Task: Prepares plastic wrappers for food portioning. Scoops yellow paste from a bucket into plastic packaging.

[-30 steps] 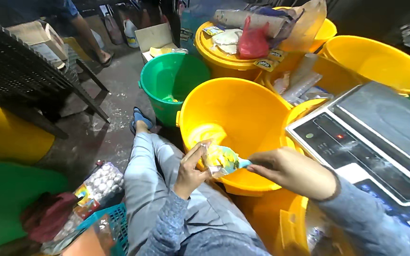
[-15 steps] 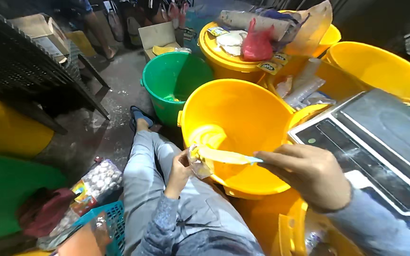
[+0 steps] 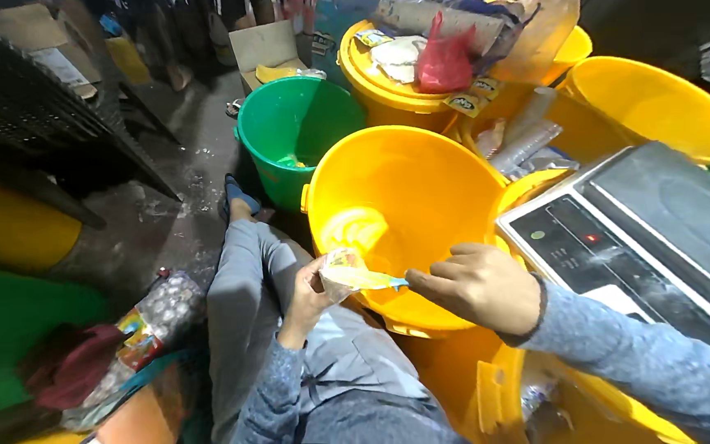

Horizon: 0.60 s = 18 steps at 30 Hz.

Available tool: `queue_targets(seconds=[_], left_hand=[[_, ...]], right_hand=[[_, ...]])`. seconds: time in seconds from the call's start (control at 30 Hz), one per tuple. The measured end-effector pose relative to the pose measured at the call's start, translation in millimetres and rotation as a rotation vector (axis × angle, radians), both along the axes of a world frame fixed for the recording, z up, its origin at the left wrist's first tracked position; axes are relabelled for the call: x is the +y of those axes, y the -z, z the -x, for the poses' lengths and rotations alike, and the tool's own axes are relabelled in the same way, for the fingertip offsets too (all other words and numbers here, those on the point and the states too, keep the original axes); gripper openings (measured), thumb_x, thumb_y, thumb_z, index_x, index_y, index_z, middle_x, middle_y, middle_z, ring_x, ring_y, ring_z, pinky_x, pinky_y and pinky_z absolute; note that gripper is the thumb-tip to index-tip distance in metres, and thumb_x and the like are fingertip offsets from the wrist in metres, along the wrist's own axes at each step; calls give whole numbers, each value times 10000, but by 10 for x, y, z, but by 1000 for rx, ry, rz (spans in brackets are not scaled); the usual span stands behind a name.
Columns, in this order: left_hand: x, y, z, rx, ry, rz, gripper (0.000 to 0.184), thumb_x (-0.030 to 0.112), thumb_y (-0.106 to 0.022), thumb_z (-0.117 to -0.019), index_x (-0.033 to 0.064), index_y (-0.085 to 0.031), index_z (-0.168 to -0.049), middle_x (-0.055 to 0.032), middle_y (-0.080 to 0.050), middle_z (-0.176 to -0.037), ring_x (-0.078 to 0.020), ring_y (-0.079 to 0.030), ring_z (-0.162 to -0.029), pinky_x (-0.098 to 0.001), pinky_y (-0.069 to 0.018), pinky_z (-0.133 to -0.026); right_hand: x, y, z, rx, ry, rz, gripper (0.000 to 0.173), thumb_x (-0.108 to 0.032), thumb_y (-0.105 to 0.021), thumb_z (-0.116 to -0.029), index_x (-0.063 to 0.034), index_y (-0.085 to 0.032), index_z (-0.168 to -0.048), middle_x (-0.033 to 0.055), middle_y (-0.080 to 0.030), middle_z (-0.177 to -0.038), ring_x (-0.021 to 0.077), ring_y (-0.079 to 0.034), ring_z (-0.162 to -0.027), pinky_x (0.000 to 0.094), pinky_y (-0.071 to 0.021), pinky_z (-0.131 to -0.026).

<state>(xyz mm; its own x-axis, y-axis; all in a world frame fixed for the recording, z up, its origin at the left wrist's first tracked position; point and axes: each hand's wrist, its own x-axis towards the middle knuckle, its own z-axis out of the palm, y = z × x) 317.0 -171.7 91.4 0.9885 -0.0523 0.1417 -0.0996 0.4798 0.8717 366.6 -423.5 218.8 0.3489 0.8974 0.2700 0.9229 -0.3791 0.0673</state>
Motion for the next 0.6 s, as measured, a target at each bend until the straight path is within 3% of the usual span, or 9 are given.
queue_targets(seconds=[0.07,0.17,0.23,0.3,0.37,0.4,0.47,0.53,0.6], left_hand=[[-30,-20,-29,-42,-50,-105,605,206,-853,-796,-114,-602,-1244,-80,-734,-1156,-129,-706,-1065,-319,-583,-962],[34,-97,-128,-6,-161,-268,434,68,-810,-760,-39,-676,-1159,-34,-756,-1064,-100,-724,-965,-296,-614,-866],[222,-128,-206,40,-208,-216,405,99,-814,-762,85,-721,-1156,16,-759,-1086,-82,-718,-946,-274,-612,-809],[507,-41,-244,65,-283,-112,371,183,-791,-832,142,-697,-1188,27,-743,-1111,-91,-706,-973,-278,-603,-823],[723,74,-234,122,-359,57,215,193,-614,-982,152,-632,-1192,18,-719,-1084,-110,-694,-1004,-314,-593,-883],[764,82,-237,175,-395,177,179,208,-575,-1007,138,-633,-1161,-15,-726,-1056,-144,-706,-991,-351,-604,-884],[800,122,-255,249,-393,349,210,275,-592,-996,113,-640,-1120,-76,-725,-1034,-210,-720,-971,-422,-620,-868],[875,274,-289,234,-287,473,321,347,-679,-942,91,-669,-1136,-98,-708,-1065,-228,-703,-989,-432,-610,-866],[944,374,-310,245,-247,520,338,394,-665,-948,105,-686,-1121,-67,-713,-1052,-179,-706,-971,-364,-620,-820]], right_hand=[[50,-10,-42,112,28,6,292,-213,-514,-1019,-66,-676,-825,41,-484,-504,218,-507,-415,365,-382,-406],[121,-146,-161,312,117,-56,270,-274,-581,-983,-103,-728,-834,17,-589,-563,178,-598,-491,370,-447,-431],[80,-398,-363,435,157,-101,236,-311,-626,-969,-143,-765,-878,-28,-613,-597,118,-585,-502,362,-473,-442],[-8,-671,-656,510,180,-81,200,-328,-638,-966,-193,-782,-937,-68,-632,-643,71,-562,-523,350,-477,-469],[64,-732,-1004,511,283,43,186,-342,-671,-968,-201,-792,-965,-8,-689,-728,169,-638,-626,462,-516,-566],[214,-612,-1189,541,392,159,182,-340,-703,-964,-184,-796,-981,61,-722,-797,274,-689,-733,564,-532,-648],[637,-14,-1562,689,612,433,245,-332,-730,-949,-111,-783,-1041,184,-736,-1002,420,-688,-996,695,-502,-821],[953,929,-1878,865,655,669,329,-311,-724,-952,-7,-735,-1081,251,-691,-1155,456,-640,-1138,707,-474,-923],[1013,1993,-2027,968,626,751,363,-305,-752,-929,35,-726,-1054,258,-687,-1150,442,-650,-1120,685,-491,-919]])
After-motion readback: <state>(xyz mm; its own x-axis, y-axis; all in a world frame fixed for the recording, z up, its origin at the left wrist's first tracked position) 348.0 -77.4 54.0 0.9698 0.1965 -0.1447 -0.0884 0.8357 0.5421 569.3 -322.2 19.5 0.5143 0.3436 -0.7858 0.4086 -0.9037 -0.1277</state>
